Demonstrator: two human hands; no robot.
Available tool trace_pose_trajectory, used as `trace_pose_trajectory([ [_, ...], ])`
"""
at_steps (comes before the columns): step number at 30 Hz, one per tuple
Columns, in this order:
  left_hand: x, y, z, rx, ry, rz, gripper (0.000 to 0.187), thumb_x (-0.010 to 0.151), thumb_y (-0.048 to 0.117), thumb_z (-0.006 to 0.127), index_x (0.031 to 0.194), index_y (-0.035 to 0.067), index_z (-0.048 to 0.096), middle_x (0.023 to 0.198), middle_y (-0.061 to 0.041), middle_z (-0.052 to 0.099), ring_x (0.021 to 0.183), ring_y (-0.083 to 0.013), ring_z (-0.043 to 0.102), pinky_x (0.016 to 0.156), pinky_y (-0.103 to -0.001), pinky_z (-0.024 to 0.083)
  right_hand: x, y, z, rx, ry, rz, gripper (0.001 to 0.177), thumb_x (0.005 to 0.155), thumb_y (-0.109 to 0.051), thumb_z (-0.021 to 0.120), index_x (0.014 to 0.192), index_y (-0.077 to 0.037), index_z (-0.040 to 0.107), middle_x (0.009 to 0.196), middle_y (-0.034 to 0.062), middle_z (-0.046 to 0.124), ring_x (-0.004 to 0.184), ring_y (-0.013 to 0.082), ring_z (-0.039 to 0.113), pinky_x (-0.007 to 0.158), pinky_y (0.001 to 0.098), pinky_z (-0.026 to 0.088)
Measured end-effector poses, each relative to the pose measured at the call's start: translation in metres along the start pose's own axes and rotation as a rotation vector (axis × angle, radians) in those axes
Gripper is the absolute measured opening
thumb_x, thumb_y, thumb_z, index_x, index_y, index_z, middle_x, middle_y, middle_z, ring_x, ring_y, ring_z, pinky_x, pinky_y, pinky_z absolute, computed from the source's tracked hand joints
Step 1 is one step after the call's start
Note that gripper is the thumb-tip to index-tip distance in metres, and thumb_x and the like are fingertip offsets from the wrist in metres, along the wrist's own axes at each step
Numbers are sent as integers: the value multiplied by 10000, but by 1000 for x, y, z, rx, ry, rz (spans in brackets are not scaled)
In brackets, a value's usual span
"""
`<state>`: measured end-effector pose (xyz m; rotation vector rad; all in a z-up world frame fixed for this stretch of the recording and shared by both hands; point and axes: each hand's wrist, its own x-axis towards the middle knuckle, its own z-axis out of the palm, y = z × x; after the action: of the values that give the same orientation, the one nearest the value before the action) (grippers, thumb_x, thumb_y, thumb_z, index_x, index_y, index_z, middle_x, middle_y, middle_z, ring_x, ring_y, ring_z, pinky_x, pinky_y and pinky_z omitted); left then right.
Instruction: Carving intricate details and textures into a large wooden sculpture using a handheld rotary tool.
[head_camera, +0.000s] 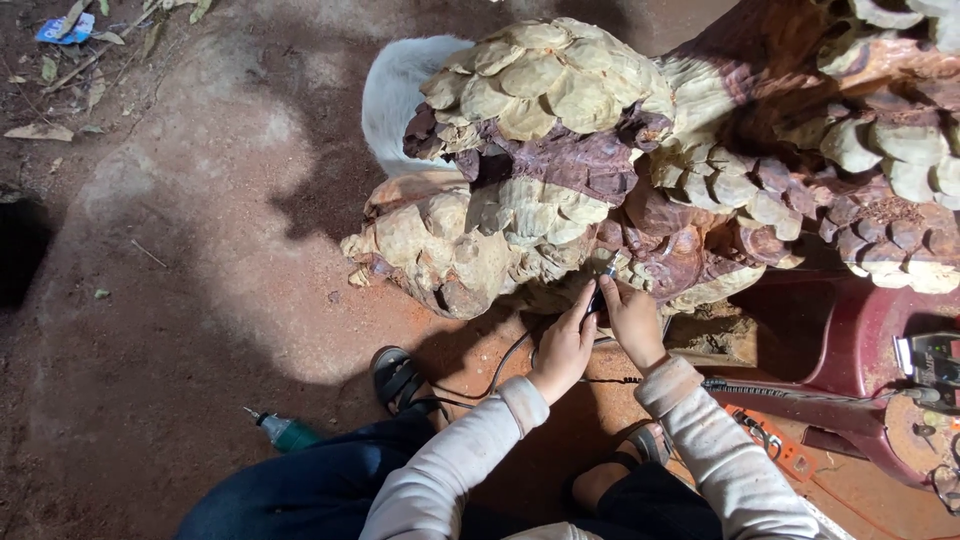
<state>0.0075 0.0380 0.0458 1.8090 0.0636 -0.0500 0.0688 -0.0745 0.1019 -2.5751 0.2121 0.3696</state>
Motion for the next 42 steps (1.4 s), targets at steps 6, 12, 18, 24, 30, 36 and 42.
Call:
trace_pose_trajectory([
  [6, -6, -13, 4, 56, -15, 28, 529, 1079, 399, 401, 1596, 439, 296, 1289, -192, 674, 1053, -469, 689, 834, -580, 603, -1, 11, 1, -17, 2, 19, 581, 1094, -535, 425, 1058, -84, 789, 864, 274, 749, 1065, 475, 674, 883, 577, 517],
  [12, -10, 6, -10, 89, -27, -11, 519, 1083, 383, 405, 1595, 376, 318, 1288, -241, 667, 1057, -486, 688, 848, -597, 597, -10, -5, 4, 264, 26, -31, 519, 1083, -461, 530, 897, -36, 764, 785, 241, 742, 923, 375, 727, 815, 482, 530],
  [18, -3, 7, -14, 100, -45, -73, 529, 1082, 393, 381, 1604, 339, 317, 1272, -281, 663, 1071, -506, 675, 861, -613, 581, -2, -7, 7, 262, 66, -83, 571, 1071, -481, 566, 782, -18, 734, 682, 230, 714, 835, 436, 726, 713, 455, 525],
  [24, -4, 13, -14, 98, -52, -19, 524, 1078, 360, 409, 1596, 308, 352, 1288, -304, 648, 1117, -501, 656, 896, -599, 574, -8, -10, -1, 273, 35, -49, 563, 1069, -493, 539, 798, -35, 723, 718, 214, 722, 881, 420, 727, 743, 478, 529],
  [30, -8, 18, -10, 114, -49, 19, 519, 1077, 365, 415, 1590, 301, 368, 1299, -293, 646, 1136, -478, 654, 920, -580, 569, -14, -2, -7, 279, 53, -38, 566, 1076, -483, 534, 796, -23, 706, 715, 222, 713, 873, 398, 729, 744, 480, 527],
  [36, -18, 28, 7, -115, -37, -122, 524, 1090, 236, 332, 1610, 193, 285, 1347, -366, 568, 965, -458, 710, 846, -528, 632, -7, 13, 0, 14, 55, -75, 564, 1057, -547, 502, 812, -88, 720, 773, 202, 738, 939, 423, 721, 766, 512, 557],
  [42, -22, -20, 64, -513, -156, -425, 539, 1069, 408, 401, 1588, 332, 275, 1310, -273, 591, 1040, -443, 668, 774, -535, 616, -14, 12, -20, -363, 5, -146, 509, 1005, -538, 509, 848, -109, 733, 793, 162, 767, 917, 362, 762, 788, 462, 592],
])
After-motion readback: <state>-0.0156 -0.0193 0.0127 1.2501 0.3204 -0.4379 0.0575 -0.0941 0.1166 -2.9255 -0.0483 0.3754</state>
